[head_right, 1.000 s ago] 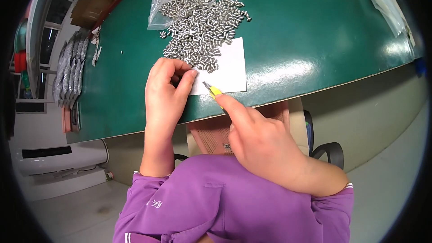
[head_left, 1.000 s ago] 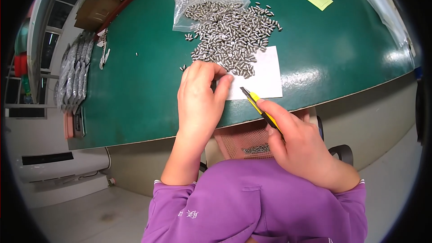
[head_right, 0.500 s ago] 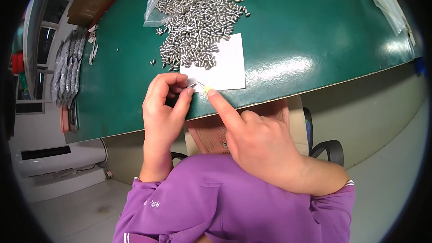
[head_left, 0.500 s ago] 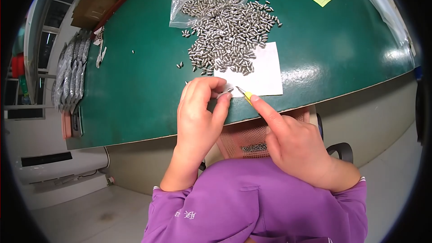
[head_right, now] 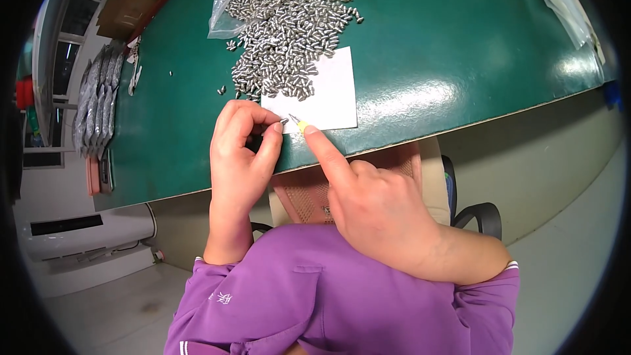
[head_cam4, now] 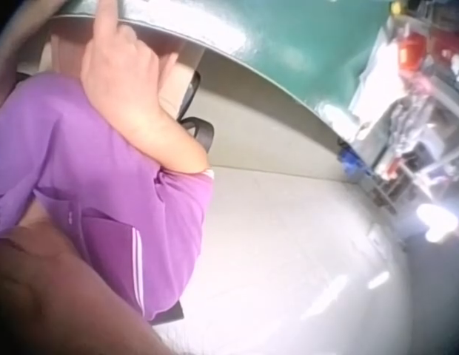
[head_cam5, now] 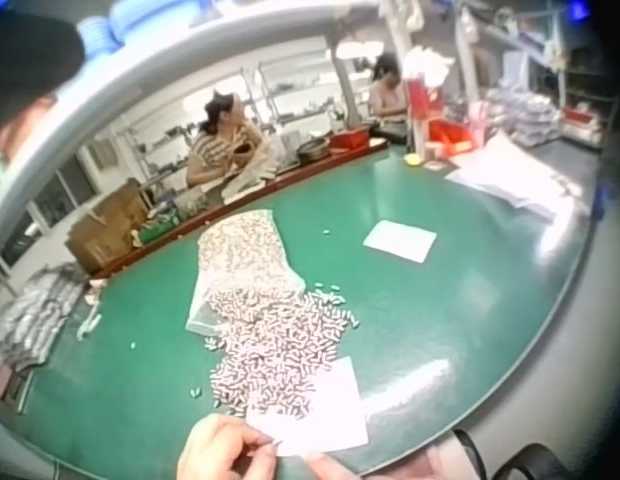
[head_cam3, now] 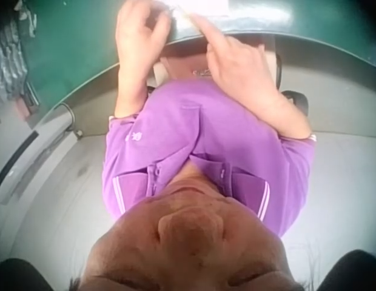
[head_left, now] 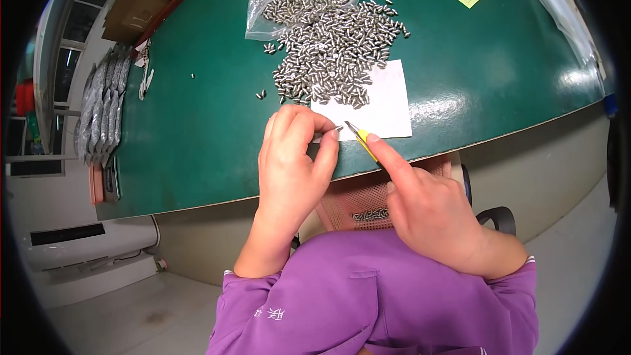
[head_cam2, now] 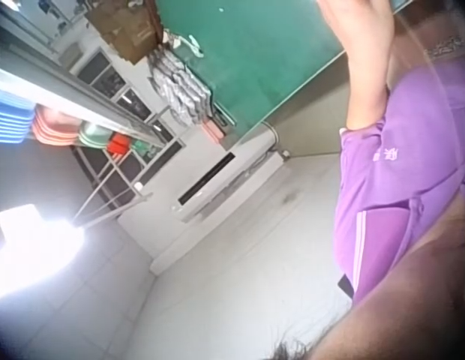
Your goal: Sorting small metal components on a workbench using a manual sorting tool.
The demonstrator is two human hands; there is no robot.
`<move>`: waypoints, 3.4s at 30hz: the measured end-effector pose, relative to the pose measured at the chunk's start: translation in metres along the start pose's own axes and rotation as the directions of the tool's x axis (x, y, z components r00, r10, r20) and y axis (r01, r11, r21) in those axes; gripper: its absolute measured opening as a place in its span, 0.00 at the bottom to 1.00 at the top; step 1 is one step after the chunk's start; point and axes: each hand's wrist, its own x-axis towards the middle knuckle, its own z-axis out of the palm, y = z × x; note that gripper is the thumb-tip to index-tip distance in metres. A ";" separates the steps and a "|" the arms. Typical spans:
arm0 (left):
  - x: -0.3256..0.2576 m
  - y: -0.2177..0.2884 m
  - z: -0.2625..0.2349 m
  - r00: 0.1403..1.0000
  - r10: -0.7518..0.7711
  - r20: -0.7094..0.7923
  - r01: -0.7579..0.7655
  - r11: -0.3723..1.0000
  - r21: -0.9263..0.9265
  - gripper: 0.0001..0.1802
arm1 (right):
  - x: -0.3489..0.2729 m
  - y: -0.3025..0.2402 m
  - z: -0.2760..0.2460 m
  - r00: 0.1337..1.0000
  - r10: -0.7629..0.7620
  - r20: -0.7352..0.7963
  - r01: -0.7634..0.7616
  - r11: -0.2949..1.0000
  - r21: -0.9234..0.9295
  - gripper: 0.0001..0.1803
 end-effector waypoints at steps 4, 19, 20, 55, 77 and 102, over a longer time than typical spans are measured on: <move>0.002 0.005 -0.001 0.997 0.070 -0.015 -0.068 0.995 0.077 0.07 | 0.001 0.000 -0.004 0.999 0.007 0.051 -0.005 0.999 -0.045 0.39; 0.003 0.001 0.001 1.000 -0.001 -0.012 0.001 0.999 -0.034 0.06 | 0.006 0.003 -0.007 0.997 -0.030 0.067 0.026 0.998 0.064 0.40; 0.003 0.000 0.000 1.000 -0.004 -0.012 0.003 0.999 -0.033 0.06 | 0.008 0.002 -0.011 0.997 -0.031 0.069 0.026 0.997 0.066 0.40; -0.042 -0.002 0.002 0.986 0.164 -0.025 -0.153 0.956 0.251 0.21 | 0.050 0.049 -0.002 0.901 -0.267 -0.343 0.192 0.952 -0.238 0.18; -0.024 -0.020 0.001 0.989 -0.027 -0.144 0.043 0.993 0.111 0.51 | 0.060 0.048 -0.050 0.988 -0.144 -0.050 0.147 0.987 0.066 0.20; 0.001 -0.025 -0.018 0.989 -0.037 -0.142 0.051 0.994 0.099 0.06 | 0.045 0.067 -0.043 0.974 0.151 -0.171 0.029 0.661 0.750 0.22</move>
